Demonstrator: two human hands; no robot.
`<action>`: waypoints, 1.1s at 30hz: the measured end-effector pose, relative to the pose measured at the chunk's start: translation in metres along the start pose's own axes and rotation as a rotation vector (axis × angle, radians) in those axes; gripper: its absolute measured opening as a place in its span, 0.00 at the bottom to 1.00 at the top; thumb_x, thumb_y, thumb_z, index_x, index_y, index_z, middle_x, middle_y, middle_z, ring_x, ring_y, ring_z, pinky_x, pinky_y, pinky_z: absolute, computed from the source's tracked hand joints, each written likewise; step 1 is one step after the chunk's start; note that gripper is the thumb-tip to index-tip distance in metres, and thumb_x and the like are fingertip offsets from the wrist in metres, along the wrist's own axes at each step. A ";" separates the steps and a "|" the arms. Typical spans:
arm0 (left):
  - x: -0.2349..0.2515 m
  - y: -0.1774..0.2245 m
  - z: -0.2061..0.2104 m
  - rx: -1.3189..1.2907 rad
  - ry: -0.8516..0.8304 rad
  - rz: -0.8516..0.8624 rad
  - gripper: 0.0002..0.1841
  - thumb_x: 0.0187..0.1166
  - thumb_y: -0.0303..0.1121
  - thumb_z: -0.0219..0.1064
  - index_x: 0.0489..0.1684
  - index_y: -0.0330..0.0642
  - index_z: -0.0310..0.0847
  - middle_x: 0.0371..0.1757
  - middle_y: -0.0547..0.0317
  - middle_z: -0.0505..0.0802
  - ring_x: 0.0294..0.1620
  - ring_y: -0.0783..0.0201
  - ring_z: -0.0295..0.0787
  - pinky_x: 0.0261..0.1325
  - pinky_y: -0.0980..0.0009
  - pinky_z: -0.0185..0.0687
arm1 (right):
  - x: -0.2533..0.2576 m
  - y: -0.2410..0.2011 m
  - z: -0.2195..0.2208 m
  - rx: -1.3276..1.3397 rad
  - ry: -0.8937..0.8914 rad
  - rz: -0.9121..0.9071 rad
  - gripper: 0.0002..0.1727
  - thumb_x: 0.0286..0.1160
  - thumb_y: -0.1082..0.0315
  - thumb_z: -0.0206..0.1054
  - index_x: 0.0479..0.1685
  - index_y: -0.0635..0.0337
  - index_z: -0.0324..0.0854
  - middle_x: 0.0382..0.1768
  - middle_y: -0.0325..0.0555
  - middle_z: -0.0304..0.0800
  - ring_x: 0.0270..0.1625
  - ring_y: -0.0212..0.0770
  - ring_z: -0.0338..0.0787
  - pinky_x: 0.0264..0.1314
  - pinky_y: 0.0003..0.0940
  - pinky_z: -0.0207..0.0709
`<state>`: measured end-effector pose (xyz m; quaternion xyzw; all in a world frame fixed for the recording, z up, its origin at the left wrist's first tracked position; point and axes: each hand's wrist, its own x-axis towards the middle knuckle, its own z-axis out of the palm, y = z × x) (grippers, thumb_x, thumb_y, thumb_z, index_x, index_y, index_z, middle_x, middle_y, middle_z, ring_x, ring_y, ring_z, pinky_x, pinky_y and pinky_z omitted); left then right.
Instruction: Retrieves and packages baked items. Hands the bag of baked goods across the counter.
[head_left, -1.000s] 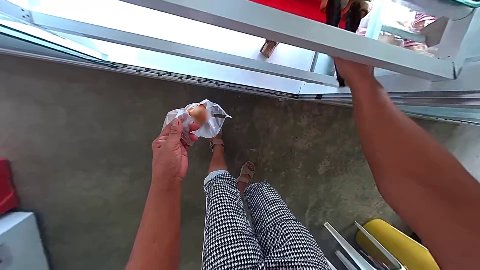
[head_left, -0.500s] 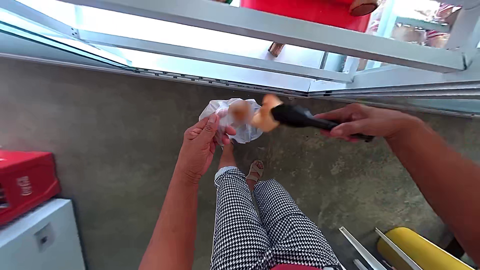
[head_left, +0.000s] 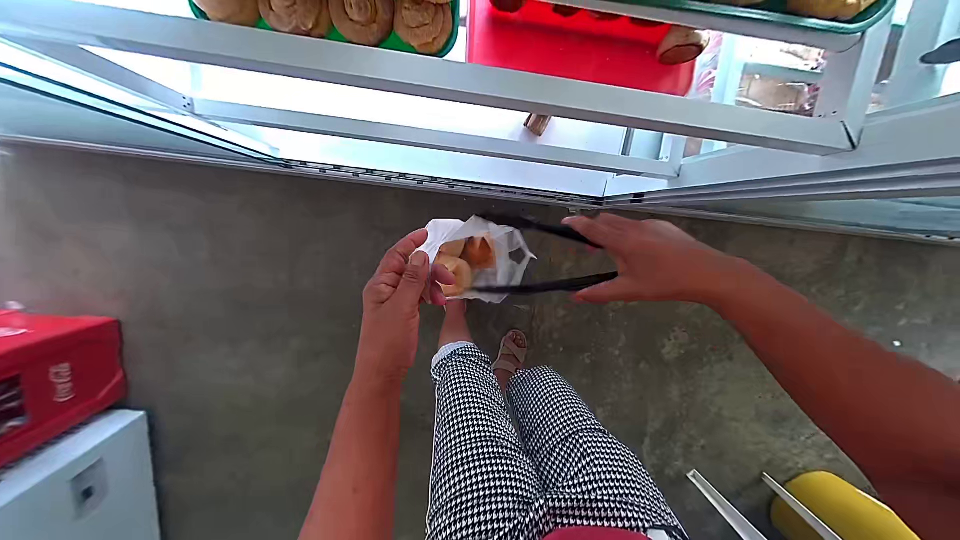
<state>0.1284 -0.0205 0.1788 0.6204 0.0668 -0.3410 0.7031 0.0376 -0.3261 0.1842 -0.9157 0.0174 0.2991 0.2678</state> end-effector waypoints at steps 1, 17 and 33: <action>0.001 -0.003 -0.002 0.072 0.022 -0.021 0.19 0.93 0.31 0.48 0.79 0.40 0.70 0.35 0.64 0.92 0.30 0.75 0.86 0.39 0.81 0.83 | -0.010 0.008 -0.007 0.047 0.066 0.017 0.57 0.55 0.40 0.84 0.88 0.59 0.66 0.59 0.63 0.86 0.45 0.61 0.89 0.43 0.66 0.81; -0.041 0.053 -0.030 0.365 0.075 -0.070 0.21 0.92 0.26 0.49 0.82 0.36 0.64 0.32 0.60 0.92 0.27 0.73 0.87 0.35 0.79 0.84 | 0.027 -0.039 -0.065 -0.230 0.391 -0.162 0.43 0.63 0.57 0.84 0.75 0.74 0.72 0.73 0.80 0.74 0.79 0.86 0.64 0.77 0.83 0.54; -0.127 0.156 0.083 0.290 -0.193 0.052 0.23 0.96 0.47 0.40 0.53 0.43 0.78 0.31 0.64 0.89 0.31 0.71 0.89 0.39 0.69 0.89 | -0.125 -0.204 -0.065 -0.101 0.504 -0.847 0.07 0.75 0.76 0.67 0.38 0.60 0.91 0.42 0.52 0.92 0.48 0.55 0.93 0.38 0.49 0.86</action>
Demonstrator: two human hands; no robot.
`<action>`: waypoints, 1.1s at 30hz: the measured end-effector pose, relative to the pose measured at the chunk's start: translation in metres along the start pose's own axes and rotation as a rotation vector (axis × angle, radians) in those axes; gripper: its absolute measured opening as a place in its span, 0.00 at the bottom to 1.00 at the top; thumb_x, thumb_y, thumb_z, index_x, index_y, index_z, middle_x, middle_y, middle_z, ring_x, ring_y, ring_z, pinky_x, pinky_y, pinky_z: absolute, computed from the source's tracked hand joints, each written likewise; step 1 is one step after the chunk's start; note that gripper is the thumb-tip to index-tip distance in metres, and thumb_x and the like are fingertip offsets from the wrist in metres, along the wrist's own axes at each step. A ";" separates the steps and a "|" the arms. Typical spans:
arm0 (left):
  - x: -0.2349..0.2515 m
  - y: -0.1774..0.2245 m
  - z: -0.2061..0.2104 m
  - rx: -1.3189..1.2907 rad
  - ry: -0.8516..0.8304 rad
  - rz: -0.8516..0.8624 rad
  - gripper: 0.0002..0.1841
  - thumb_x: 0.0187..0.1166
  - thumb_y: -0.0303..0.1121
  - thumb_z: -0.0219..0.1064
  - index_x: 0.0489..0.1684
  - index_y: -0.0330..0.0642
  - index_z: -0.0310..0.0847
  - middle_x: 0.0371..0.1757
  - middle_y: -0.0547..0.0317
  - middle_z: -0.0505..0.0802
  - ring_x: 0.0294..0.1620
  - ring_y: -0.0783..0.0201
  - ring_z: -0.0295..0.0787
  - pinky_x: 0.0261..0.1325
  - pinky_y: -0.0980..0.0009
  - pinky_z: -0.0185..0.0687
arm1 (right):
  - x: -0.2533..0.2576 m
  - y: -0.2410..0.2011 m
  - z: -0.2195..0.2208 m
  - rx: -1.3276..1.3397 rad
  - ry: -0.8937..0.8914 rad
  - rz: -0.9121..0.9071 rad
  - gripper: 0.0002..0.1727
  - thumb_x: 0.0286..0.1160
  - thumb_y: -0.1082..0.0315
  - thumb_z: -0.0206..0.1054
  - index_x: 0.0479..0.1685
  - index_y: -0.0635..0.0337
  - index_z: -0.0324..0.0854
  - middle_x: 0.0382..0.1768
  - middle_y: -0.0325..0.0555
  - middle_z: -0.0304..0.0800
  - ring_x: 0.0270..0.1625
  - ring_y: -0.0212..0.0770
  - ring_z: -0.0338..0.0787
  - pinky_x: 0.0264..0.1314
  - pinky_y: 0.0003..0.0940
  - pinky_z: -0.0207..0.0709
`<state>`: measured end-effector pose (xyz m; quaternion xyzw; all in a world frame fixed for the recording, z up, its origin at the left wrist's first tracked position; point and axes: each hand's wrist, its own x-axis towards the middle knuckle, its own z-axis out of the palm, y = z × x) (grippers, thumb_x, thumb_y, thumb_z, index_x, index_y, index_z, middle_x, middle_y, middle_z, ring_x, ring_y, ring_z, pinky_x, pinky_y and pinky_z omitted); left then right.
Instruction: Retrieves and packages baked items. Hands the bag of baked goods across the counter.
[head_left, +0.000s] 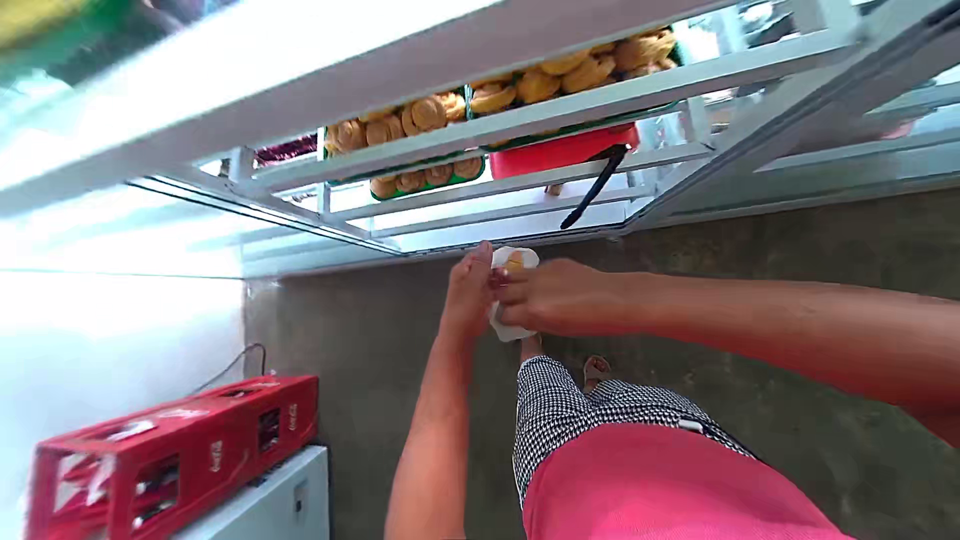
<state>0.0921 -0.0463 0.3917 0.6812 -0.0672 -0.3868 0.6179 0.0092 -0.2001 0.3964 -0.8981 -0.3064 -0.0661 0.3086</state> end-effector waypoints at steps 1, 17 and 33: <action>-0.007 -0.001 0.012 -0.151 -0.039 0.053 0.25 0.94 0.50 0.37 0.46 0.50 0.82 0.29 0.70 0.90 0.31 0.75 0.88 0.38 0.73 0.87 | 0.004 0.001 -0.007 0.004 0.161 -0.034 0.06 0.72 0.75 0.68 0.35 0.59 0.91 0.42 0.51 0.93 0.48 0.54 0.92 0.41 0.48 0.86; -0.101 -0.035 0.075 0.624 -0.054 0.575 0.08 0.79 0.23 0.65 0.28 0.29 0.84 0.31 0.55 0.90 0.34 0.72 0.86 0.42 0.79 0.82 | -0.085 -0.010 -0.017 1.247 -0.111 0.731 0.11 0.85 0.76 0.57 0.61 0.62 0.77 0.27 0.35 0.83 0.27 0.24 0.81 0.34 0.20 0.75; -0.103 -0.030 0.052 0.149 0.012 0.360 0.14 0.75 0.26 0.69 0.16 0.45 0.77 0.41 0.64 0.89 0.45 0.74 0.85 0.51 0.73 0.84 | -0.174 -0.043 -0.044 0.402 0.471 0.577 0.15 0.77 0.67 0.68 0.20 0.60 0.80 0.16 0.31 0.73 0.20 0.18 0.68 0.23 0.15 0.60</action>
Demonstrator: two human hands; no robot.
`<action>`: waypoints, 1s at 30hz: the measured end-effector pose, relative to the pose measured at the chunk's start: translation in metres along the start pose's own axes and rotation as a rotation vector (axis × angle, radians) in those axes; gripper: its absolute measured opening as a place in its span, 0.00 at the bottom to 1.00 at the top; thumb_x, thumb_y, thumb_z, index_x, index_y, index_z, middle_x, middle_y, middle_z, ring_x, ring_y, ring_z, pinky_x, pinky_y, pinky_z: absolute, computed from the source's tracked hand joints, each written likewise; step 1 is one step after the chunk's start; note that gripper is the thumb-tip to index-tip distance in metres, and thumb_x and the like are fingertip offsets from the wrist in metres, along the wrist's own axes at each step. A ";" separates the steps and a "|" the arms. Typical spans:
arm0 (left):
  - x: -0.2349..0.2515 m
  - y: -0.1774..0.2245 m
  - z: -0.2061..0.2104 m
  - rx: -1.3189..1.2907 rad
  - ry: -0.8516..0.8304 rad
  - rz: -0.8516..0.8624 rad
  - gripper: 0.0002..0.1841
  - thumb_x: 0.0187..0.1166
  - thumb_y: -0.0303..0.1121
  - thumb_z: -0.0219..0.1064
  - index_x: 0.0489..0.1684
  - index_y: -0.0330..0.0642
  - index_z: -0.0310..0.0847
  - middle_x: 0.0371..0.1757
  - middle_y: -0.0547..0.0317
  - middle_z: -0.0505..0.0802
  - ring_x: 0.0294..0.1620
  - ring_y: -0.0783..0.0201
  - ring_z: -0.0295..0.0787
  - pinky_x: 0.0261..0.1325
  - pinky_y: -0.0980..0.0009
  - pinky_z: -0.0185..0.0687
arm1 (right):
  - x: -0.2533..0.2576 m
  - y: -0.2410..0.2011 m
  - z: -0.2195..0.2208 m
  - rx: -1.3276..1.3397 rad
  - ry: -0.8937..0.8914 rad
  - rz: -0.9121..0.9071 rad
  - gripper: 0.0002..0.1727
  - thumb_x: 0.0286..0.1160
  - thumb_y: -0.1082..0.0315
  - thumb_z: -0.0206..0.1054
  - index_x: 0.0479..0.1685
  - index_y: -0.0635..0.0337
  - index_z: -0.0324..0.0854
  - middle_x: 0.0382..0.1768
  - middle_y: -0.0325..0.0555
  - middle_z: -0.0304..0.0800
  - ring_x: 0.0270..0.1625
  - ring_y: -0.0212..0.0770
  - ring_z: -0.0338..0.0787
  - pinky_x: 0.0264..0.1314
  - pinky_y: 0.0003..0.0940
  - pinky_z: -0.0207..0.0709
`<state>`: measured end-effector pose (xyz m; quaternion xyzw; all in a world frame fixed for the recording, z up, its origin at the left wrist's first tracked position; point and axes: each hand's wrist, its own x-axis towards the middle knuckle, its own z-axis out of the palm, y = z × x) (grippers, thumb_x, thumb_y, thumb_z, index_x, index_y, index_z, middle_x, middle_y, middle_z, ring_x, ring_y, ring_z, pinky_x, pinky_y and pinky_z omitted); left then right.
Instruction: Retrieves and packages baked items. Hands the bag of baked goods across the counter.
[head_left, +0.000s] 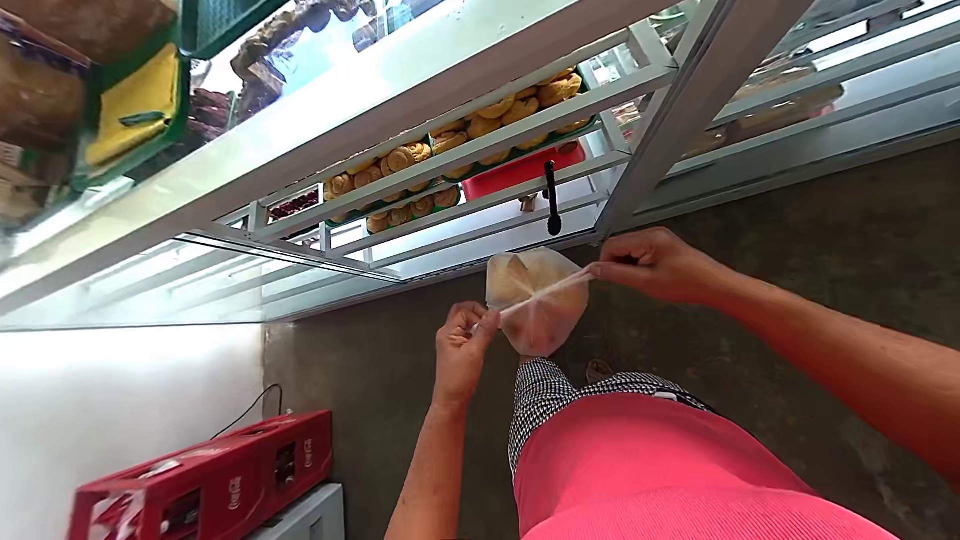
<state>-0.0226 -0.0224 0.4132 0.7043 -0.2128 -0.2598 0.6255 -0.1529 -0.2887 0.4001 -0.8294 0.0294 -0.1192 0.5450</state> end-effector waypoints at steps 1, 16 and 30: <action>0.002 -0.003 0.000 -0.018 0.003 -0.001 0.15 0.76 0.27 0.68 0.15 0.45 0.76 0.40 0.65 0.88 0.45 0.74 0.85 0.51 0.74 0.83 | 0.000 0.002 -0.004 -0.027 0.020 0.013 0.14 0.77 0.67 0.67 0.20 0.60 0.80 0.17 0.31 0.74 0.21 0.17 0.69 0.24 0.14 0.60; 0.076 0.158 0.020 0.155 -0.354 0.360 0.06 0.84 0.27 0.62 0.45 0.37 0.85 0.38 0.72 0.90 0.39 0.81 0.86 0.49 0.80 0.84 | 0.092 -0.114 -0.037 0.425 0.005 -0.065 0.10 0.87 0.66 0.58 0.40 0.59 0.82 0.31 0.33 0.89 0.35 0.26 0.90 0.47 0.27 0.87; 0.225 0.355 0.017 -0.007 -0.225 0.851 0.05 0.85 0.31 0.64 0.48 0.43 0.84 0.44 0.69 0.91 0.48 0.75 0.89 0.52 0.72 0.87 | 0.253 -0.277 -0.159 0.171 0.091 -0.273 0.08 0.81 0.74 0.64 0.33 0.54 0.80 0.25 0.32 0.87 0.26 0.25 0.87 0.30 0.20 0.84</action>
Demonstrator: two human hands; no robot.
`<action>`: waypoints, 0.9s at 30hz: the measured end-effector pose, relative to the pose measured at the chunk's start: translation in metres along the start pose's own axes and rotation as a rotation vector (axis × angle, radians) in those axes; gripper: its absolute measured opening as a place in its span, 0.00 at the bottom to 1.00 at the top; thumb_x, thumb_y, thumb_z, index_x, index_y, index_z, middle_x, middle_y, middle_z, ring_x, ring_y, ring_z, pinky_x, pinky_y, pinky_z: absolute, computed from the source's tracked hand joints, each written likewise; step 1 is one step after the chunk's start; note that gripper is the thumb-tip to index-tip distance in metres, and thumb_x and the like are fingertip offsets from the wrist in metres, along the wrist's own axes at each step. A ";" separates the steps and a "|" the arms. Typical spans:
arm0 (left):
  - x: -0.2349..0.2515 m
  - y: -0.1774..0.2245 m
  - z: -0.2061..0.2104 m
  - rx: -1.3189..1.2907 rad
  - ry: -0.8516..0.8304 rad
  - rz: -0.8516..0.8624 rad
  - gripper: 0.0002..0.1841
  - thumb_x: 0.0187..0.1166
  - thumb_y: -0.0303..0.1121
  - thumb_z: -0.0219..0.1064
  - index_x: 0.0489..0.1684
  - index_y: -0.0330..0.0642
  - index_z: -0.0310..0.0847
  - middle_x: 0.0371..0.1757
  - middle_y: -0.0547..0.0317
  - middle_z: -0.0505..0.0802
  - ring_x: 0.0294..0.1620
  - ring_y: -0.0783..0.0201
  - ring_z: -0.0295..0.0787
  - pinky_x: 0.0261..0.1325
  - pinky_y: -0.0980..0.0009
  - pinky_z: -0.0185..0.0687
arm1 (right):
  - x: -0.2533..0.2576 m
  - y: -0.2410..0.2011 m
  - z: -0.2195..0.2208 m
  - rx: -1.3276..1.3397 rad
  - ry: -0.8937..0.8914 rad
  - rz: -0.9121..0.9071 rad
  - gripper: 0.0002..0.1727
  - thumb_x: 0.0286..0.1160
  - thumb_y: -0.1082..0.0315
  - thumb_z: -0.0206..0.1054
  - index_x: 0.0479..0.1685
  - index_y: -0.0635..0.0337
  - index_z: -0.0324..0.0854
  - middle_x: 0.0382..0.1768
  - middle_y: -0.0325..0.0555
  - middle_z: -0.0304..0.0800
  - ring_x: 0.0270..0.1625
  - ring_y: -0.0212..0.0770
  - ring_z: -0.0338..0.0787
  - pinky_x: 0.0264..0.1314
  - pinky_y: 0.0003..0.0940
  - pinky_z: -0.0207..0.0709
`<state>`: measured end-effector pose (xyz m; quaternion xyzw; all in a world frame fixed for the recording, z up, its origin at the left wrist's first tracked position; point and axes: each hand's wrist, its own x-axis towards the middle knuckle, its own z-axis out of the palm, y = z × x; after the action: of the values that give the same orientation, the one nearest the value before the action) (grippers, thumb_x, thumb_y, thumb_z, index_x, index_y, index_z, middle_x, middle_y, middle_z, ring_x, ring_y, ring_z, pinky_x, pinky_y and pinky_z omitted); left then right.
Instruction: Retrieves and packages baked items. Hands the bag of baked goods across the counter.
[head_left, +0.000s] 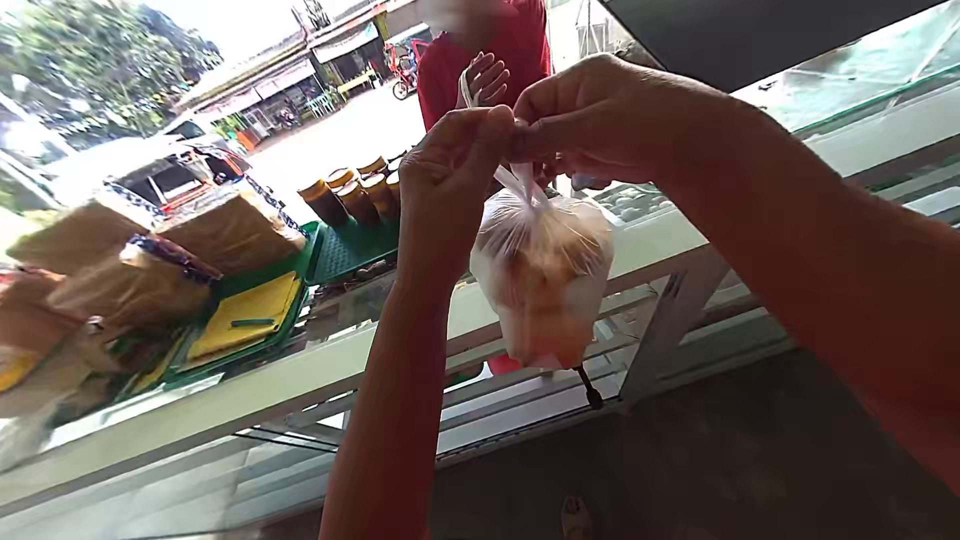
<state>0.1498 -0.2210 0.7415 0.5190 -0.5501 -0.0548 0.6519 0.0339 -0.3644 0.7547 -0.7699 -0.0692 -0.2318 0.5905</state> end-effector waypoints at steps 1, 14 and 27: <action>0.007 -0.013 -0.010 0.015 -0.042 0.023 0.15 0.82 0.36 0.68 0.61 0.42 0.80 0.56 0.63 0.89 0.58 0.71 0.87 0.59 0.69 0.86 | 0.009 -0.001 -0.002 -0.023 0.028 0.011 0.06 0.83 0.72 0.64 0.35 0.54 0.80 0.26 0.32 0.87 0.27 0.26 0.87 0.29 0.21 0.84; 0.022 -0.118 -0.015 0.788 -0.324 -0.143 0.16 0.77 0.41 0.75 0.51 0.36 0.88 0.64 0.45 0.88 0.72 0.40 0.77 0.62 0.34 0.70 | 0.072 0.043 0.008 0.290 0.512 0.282 0.14 0.86 0.70 0.58 0.27 0.54 0.78 0.21 0.36 0.82 0.27 0.32 0.86 0.34 0.27 0.84; -0.104 -0.158 -0.105 0.445 0.304 -0.065 0.32 0.87 0.50 0.59 0.77 0.29 0.73 0.81 0.38 0.75 0.81 0.57 0.72 0.75 0.65 0.77 | 0.177 0.096 -0.076 -0.288 0.406 0.454 0.08 0.87 0.62 0.63 0.47 0.52 0.86 0.23 0.31 0.75 0.23 0.27 0.76 0.27 0.22 0.71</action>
<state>0.2692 -0.1612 0.5716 0.6692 -0.4276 0.1248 0.5948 0.2058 -0.4932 0.7630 -0.7793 0.2567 -0.2502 0.5140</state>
